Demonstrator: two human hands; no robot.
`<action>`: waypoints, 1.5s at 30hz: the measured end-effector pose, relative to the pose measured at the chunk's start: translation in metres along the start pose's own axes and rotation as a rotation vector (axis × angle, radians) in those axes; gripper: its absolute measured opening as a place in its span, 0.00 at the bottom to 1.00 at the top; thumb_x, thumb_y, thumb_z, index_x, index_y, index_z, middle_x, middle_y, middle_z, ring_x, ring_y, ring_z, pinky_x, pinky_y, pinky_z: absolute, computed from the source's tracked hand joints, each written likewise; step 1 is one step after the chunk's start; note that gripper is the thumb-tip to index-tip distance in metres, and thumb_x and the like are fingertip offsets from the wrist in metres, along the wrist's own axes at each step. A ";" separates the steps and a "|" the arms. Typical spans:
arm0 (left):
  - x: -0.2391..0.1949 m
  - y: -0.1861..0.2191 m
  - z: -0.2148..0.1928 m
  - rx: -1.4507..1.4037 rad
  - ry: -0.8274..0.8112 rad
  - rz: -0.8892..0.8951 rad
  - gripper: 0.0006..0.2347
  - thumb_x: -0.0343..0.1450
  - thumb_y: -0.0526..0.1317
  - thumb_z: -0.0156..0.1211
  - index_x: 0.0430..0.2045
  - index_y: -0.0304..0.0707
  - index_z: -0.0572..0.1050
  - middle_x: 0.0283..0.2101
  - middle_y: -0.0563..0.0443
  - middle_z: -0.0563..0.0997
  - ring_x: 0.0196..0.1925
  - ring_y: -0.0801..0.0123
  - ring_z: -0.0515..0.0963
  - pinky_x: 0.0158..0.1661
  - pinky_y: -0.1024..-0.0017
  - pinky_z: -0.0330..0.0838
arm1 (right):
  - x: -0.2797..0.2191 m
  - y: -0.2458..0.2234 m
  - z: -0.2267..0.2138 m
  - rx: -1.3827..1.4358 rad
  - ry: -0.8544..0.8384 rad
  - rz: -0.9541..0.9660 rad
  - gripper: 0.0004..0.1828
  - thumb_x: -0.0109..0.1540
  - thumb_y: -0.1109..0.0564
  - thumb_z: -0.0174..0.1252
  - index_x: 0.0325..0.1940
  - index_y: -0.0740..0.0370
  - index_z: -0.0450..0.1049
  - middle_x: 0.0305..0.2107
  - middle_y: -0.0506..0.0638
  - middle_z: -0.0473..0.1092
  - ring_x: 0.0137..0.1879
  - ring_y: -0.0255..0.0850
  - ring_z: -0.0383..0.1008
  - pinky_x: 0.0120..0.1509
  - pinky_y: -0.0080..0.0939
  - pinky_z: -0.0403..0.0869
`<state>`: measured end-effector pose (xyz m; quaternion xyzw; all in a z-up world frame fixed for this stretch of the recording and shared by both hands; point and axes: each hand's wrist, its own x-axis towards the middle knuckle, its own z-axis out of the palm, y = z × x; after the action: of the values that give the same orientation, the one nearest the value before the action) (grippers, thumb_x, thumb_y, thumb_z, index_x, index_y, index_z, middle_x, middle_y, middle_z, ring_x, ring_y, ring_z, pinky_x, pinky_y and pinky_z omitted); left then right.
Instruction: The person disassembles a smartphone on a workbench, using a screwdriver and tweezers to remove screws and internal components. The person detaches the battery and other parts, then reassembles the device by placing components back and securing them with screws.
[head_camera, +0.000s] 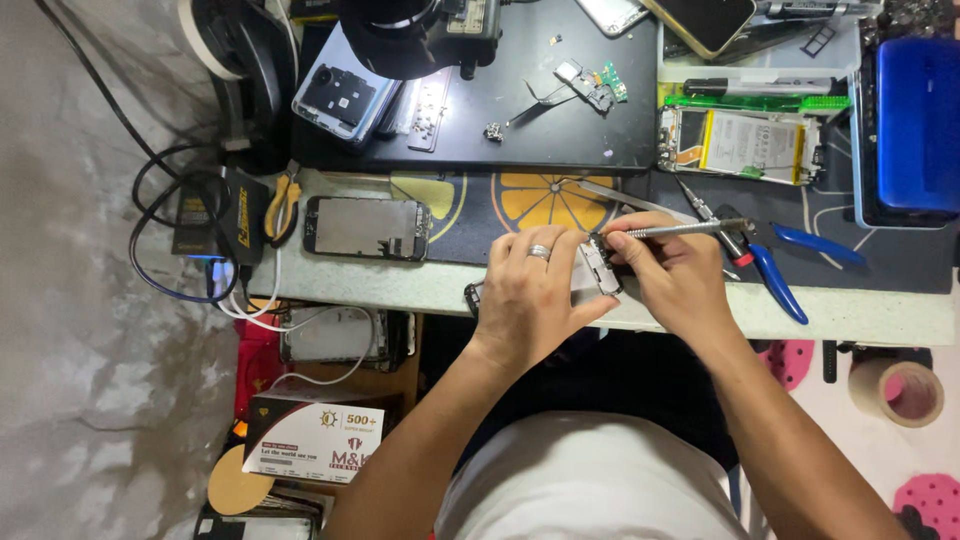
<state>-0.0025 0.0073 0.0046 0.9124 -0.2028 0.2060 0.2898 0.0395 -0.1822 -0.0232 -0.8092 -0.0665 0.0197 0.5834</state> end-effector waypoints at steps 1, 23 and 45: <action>-0.002 0.001 0.000 0.011 -0.010 -0.008 0.29 0.60 0.52 0.75 0.49 0.32 0.74 0.49 0.45 0.77 0.55 0.55 0.76 0.55 0.56 0.66 | -0.001 0.000 0.001 -0.017 0.010 -0.020 0.05 0.66 0.62 0.62 0.45 0.67 0.79 0.33 0.49 0.78 0.37 0.32 0.78 0.42 0.32 0.77; -0.013 0.004 0.003 0.101 -0.019 -0.035 0.26 0.63 0.52 0.73 0.47 0.32 0.77 0.51 0.43 0.78 0.54 0.55 0.78 0.52 0.60 0.70 | -0.019 0.009 0.013 0.191 0.042 -0.181 0.06 0.68 0.68 0.60 0.49 0.71 0.74 0.46 0.55 0.77 0.50 0.34 0.77 0.57 0.34 0.77; -0.012 0.003 0.002 0.075 -0.047 -0.061 0.26 0.61 0.50 0.74 0.49 0.32 0.77 0.52 0.42 0.78 0.54 0.54 0.78 0.52 0.60 0.70 | -0.010 -0.029 0.009 -0.283 -0.002 -0.463 0.07 0.62 0.70 0.64 0.43 0.69 0.75 0.38 0.56 0.76 0.43 0.45 0.78 0.48 0.39 0.76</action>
<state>-0.0134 0.0072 -0.0020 0.9329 -0.1739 0.1833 0.2568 0.0259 -0.1667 0.0006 -0.8460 -0.2524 -0.1227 0.4533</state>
